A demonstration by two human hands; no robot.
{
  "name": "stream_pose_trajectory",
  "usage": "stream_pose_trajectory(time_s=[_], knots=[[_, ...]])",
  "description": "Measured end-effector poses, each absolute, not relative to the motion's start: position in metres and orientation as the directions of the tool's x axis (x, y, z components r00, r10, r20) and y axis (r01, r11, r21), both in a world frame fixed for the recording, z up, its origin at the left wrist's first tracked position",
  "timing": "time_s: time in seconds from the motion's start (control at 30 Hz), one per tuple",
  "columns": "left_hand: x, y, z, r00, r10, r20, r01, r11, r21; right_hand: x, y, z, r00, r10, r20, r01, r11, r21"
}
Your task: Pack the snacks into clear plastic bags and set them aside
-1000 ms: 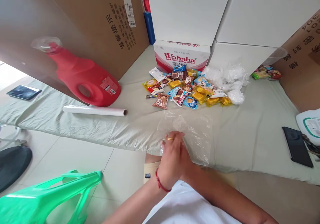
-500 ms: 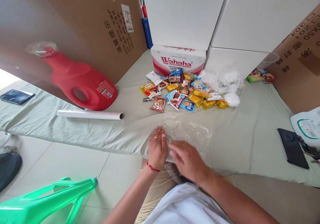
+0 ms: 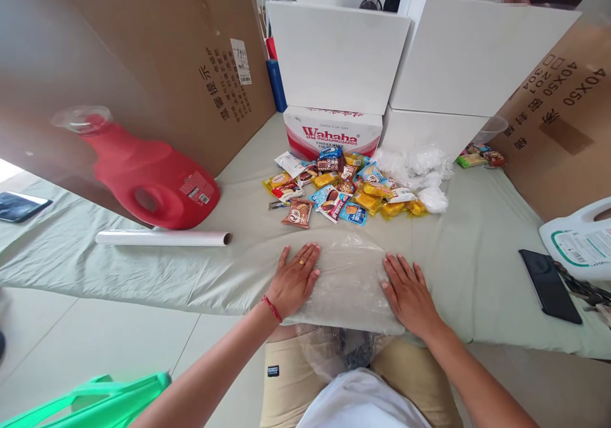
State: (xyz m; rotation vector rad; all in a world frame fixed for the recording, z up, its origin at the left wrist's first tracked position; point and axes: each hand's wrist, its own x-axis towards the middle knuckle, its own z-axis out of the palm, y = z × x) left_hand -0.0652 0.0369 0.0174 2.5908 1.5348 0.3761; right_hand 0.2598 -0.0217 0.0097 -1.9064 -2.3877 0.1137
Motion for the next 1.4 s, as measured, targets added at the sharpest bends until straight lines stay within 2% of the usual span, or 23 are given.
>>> stream_pose_trajectory(time_s=[0.13, 0.2, 0.37, 0.57, 0.67, 0.73, 0.83, 0.9, 0.97, 1.07, 1.13, 1.23, 1.3, 1.4], knots=[[-0.049, 0.019, 0.018, 0.227, 0.946, 0.233, 0.931, -0.281, 0.233, 0.255, -0.037, 0.009, -0.085, 0.996, 0.026, 0.990, 0.087, -0.114], [-0.044, 0.005, 0.016, 0.176, 0.940, 0.292, 0.940, -0.249, 0.235, 0.252, -0.035, 0.013, -0.048, 0.999, 0.010, 0.991, 0.049, -0.122], [-0.052, -0.006, 0.012, 0.293, 0.896, 0.335, 0.909, -0.369, 0.192, 0.248, -0.033, 0.027, -0.025, 0.998, -0.057, 0.992, 0.018, -0.129], [-0.061, 0.060, 0.021, 0.423, 0.888, 0.181, 0.841, -0.459, 0.286, 0.257, -0.046, 0.029, 0.013, 0.997, -0.075, 0.996, -0.020, -0.085], [-0.064, 0.090, 0.024, 0.443, 0.884, 0.152, 0.822, -0.468, 0.326, 0.263, -0.046, 0.036, 0.027, 1.000, 0.013, 0.994, -0.026, -0.110], [-0.065, 0.093, 0.028, 0.386, 0.905, 0.176, 0.841, -0.424, 0.335, 0.261, -0.040, 0.046, -0.003, 0.991, 0.131, 0.981, 0.028, -0.194], [-0.057, 0.072, 0.039, 0.176, 0.934, 0.311, 0.893, -0.284, 0.348, 0.242, -0.023, 0.064, -0.134, 0.963, 0.234, 0.907, 0.215, -0.363], [-0.043, 0.051, 0.049, 0.025, 0.912, 0.410, 0.897, -0.202, 0.394, 0.216, -0.012, 0.067, -0.257, 0.941, 0.222, 0.843, 0.330, -0.425], [-0.026, 0.035, 0.055, -0.056, 0.882, 0.467, 0.854, -0.200, 0.481, 0.184, -0.004, 0.062, -0.356, 0.915, 0.190, 0.812, 0.403, -0.422], [-0.007, 0.030, 0.050, -0.064, 0.906, 0.419, 0.790, -0.210, 0.576, 0.140, 0.001, 0.046, -0.444, 0.887, 0.128, 0.791, 0.455, -0.408], [-0.005, 0.038, 0.039, -0.032, 0.953, 0.302, 0.839, -0.139, 0.526, 0.126, 0.004, 0.039, -0.466, 0.878, 0.110, 0.772, 0.465, -0.434], [-0.013, 0.051, 0.022, 0.047, 0.986, 0.158, 0.946, -0.094, 0.310, 0.135, 0.016, 0.035, -0.424, 0.892, 0.157, 0.779, 0.448, -0.438], [-0.022, 0.055, 0.016, 0.112, 0.985, 0.134, 0.971, -0.137, 0.195, 0.158, 0.029, 0.030, -0.345, 0.920, 0.187, 0.835, 0.392, -0.387], [-0.034, 0.059, 0.014, 0.175, 0.977, 0.123, 0.974, -0.190, 0.126, 0.202, 0.047, 0.017, -0.200, 0.968, 0.152, 0.930, 0.236, -0.281]])
